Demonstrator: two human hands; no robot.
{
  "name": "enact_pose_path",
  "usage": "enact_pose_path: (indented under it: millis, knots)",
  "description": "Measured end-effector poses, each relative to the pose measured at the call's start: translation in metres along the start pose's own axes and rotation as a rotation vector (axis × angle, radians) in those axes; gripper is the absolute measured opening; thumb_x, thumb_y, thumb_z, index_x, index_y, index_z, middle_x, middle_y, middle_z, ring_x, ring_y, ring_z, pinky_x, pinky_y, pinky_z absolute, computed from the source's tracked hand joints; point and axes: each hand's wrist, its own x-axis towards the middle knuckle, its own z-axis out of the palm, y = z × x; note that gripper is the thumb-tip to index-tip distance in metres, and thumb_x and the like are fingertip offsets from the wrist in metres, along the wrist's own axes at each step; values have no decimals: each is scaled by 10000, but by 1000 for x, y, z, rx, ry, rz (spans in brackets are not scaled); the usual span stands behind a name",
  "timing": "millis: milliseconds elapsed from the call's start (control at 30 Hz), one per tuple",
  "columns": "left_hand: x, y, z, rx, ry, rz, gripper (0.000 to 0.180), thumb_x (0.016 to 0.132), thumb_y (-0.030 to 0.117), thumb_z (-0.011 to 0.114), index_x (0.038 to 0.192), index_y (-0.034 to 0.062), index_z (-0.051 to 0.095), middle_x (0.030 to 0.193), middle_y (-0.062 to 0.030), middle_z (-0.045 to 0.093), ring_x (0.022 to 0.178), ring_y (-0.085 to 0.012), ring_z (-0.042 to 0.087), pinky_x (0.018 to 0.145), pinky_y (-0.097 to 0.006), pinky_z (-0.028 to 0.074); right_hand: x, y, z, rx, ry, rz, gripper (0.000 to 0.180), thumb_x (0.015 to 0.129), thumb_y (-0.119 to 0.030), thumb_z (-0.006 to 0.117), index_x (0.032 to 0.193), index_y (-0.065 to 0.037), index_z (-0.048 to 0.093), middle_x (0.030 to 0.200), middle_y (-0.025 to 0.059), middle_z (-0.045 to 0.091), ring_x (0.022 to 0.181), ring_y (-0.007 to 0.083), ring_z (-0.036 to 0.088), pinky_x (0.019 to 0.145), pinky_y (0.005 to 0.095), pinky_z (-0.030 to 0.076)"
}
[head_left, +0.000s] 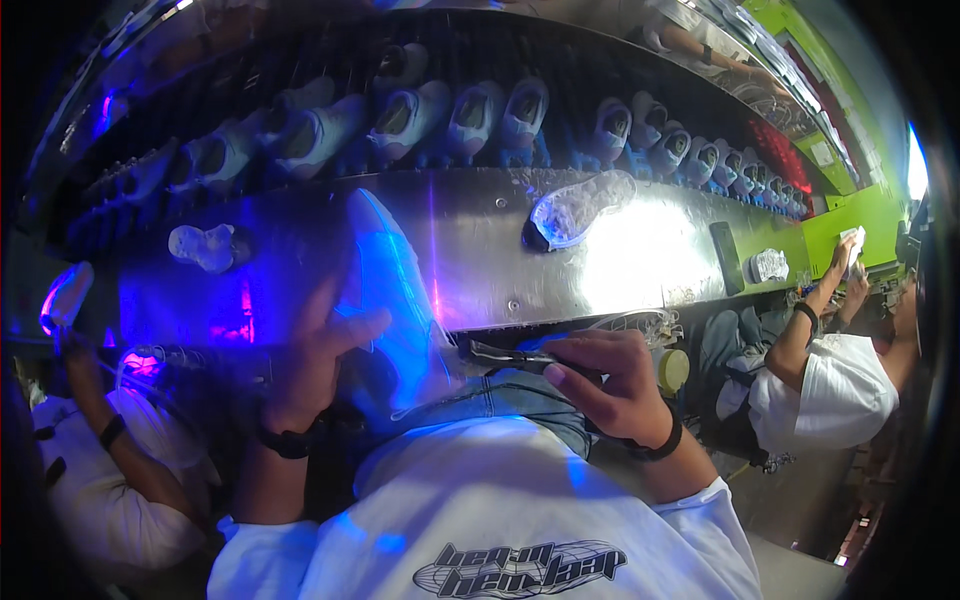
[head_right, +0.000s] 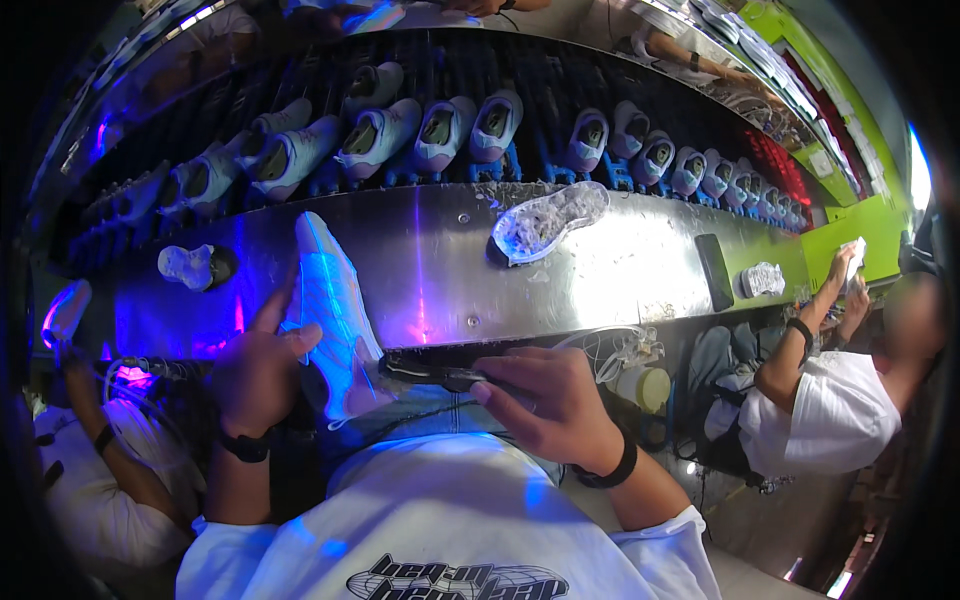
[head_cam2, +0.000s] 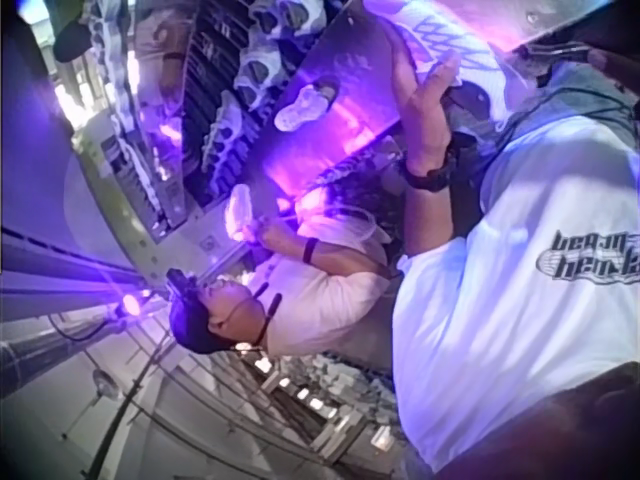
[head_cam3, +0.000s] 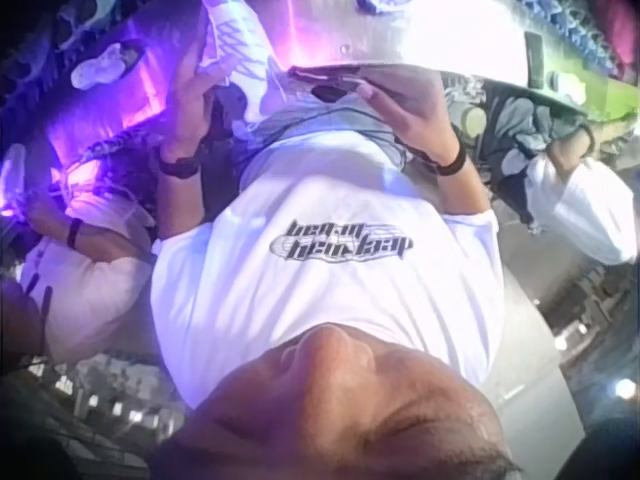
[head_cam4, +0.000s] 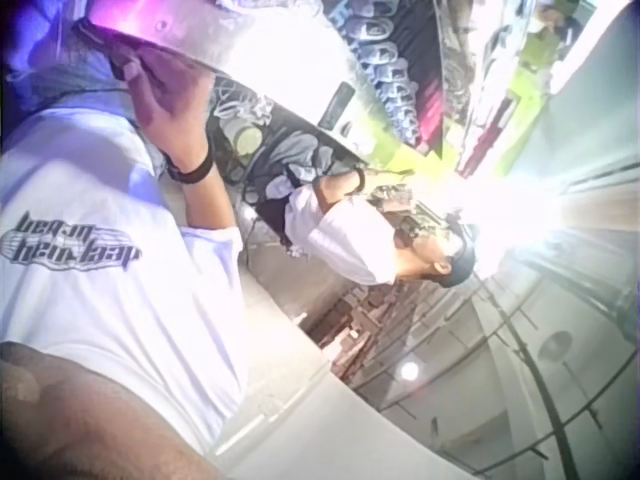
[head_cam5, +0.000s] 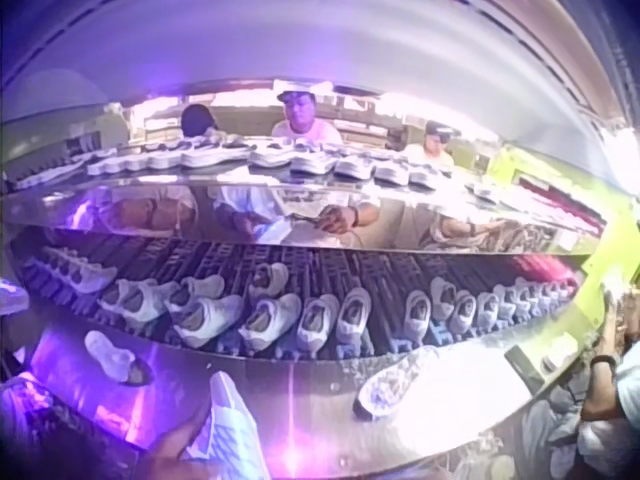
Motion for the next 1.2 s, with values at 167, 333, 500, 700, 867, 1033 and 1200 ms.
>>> enact_pose_path:
  millis: [167,333,500,700,867,1033,1200]
  knots:
    - [7,15,17,-129,-21,-46,630,942,107,683,1530,31,469,1209,-13,592,1072,-122,607,917,-289,508,-8,-5,-12,-57,26,4,195,898,-86,759,1025,61,749,711,144,651,555,239,610,524,344,447]
    - [9,13,30,-109,-42,-55,706,938,98,668,1585,22,395,1322,-51,574,1187,-158,582,1020,-316,462,3,-6,-19,-116,59,-2,189,908,-76,747,1037,62,744,709,130,635,548,215,596,513,333,426]
    - [13,10,30,-72,-92,-51,783,938,141,664,1628,1,323,1519,-121,537,1384,-226,531,1185,-379,374,-1,0,-23,-9,42,60,196,911,-77,744,1049,62,746,707,131,636,550,204,597,514,333,420]
    - [11,22,51,-189,12,-128,495,988,184,662,1446,52,526,1059,-37,648,792,-136,642,678,-282,524,-7,4,-39,-64,36,-36,182,890,-75,760,1023,50,752,708,135,646,539,212,605,510,331,434]
    - [17,5,46,-275,71,-283,302,1022,235,643,1297,108,632,881,-17,656,554,-120,601,558,-268,537,4,0,-52,-201,86,-169,191,849,-65,779,1015,27,757,721,128,662,539,230,624,499,338,471]
    - [6,-15,39,-209,-2,-275,433,1039,441,598,1332,123,623,1034,-148,738,696,-184,710,446,-265,485,14,0,-67,-293,114,-290,225,813,-49,787,1030,6,761,744,110,684,572,235,659,511,337,506]
    - [7,-8,52,-433,-36,-525,518,1059,515,498,1335,86,587,976,-262,684,594,-218,656,368,-217,409,20,12,-72,-328,146,-369,251,787,-42,790,1031,7,762,779,110,706,627,250,687,551,354,527]
